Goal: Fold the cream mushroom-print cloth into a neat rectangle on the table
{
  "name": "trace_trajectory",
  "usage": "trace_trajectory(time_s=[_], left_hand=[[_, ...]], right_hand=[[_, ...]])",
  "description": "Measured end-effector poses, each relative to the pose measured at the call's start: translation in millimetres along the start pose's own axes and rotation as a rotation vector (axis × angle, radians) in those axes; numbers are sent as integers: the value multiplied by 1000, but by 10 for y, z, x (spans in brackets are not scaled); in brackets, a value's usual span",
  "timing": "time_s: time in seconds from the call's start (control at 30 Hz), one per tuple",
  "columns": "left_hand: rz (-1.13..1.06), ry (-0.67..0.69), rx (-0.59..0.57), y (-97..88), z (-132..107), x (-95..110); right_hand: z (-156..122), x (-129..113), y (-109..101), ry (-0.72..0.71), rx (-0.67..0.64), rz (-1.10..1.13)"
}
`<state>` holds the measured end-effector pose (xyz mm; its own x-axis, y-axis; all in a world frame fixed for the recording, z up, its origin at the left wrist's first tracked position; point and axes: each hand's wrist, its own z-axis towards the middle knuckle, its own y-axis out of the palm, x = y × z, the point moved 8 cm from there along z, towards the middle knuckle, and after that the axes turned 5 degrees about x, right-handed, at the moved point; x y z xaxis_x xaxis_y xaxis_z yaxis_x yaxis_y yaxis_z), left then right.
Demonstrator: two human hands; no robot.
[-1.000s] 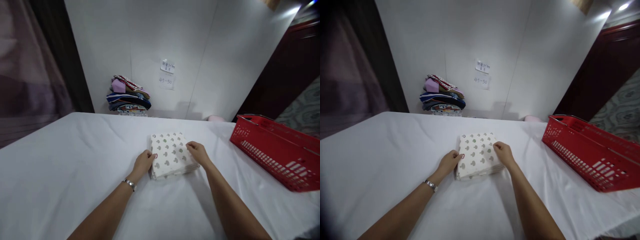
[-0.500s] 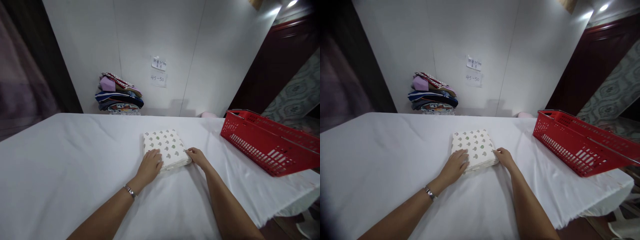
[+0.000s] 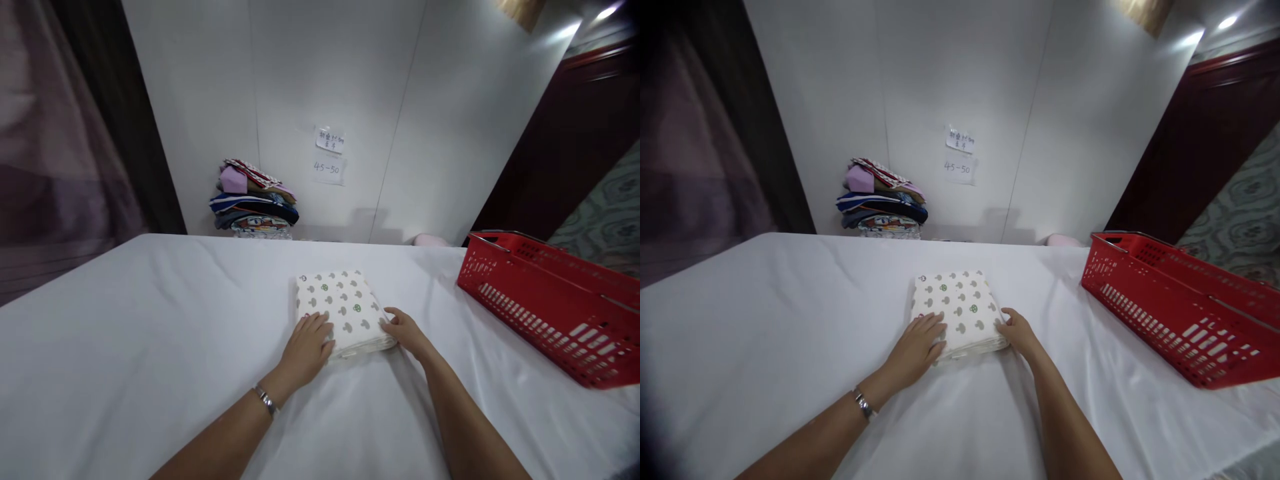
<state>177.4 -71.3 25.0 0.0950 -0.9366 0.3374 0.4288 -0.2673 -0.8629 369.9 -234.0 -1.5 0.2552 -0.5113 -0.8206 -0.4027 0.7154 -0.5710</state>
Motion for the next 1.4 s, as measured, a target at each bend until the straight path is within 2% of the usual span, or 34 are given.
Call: trace_trajectory(time_s=[0.23,0.4,0.47,0.57,0.7,0.8,0.9,1.07,1.2,1.4], left_hand=[[1,-27,-15,7,-2,-17],[-6,-19,9,-7,-6,-2],[9,-16,6,-6,-8,14],[48,14,12,-1,-17,60],[54,95,33,28,-49,113],[46,135,17,81,-78,110],[58,143,-2,120,-95,99],[49,120,-23,137,-107,106],[29,103,-33,140,-115,112],[34,102,-24,133,-117,131]], right_hand=[[-7,56,45,15,-56,-10],[34,29,4,-72,-13,-225],[43,-115,-30,-137,36,-329],[46,-519,39,-325,70,-382],[101,-1074,426,-578,5,-379],[285,-1254,803,-622,-76,-485],[575,-1224,1039,-569,-129,-635],[1023,-865,1020,-380,-103,-762],[1127,-666,1029,-360,-123,-771],[1141,-654,1047,-350,-141,-789]])
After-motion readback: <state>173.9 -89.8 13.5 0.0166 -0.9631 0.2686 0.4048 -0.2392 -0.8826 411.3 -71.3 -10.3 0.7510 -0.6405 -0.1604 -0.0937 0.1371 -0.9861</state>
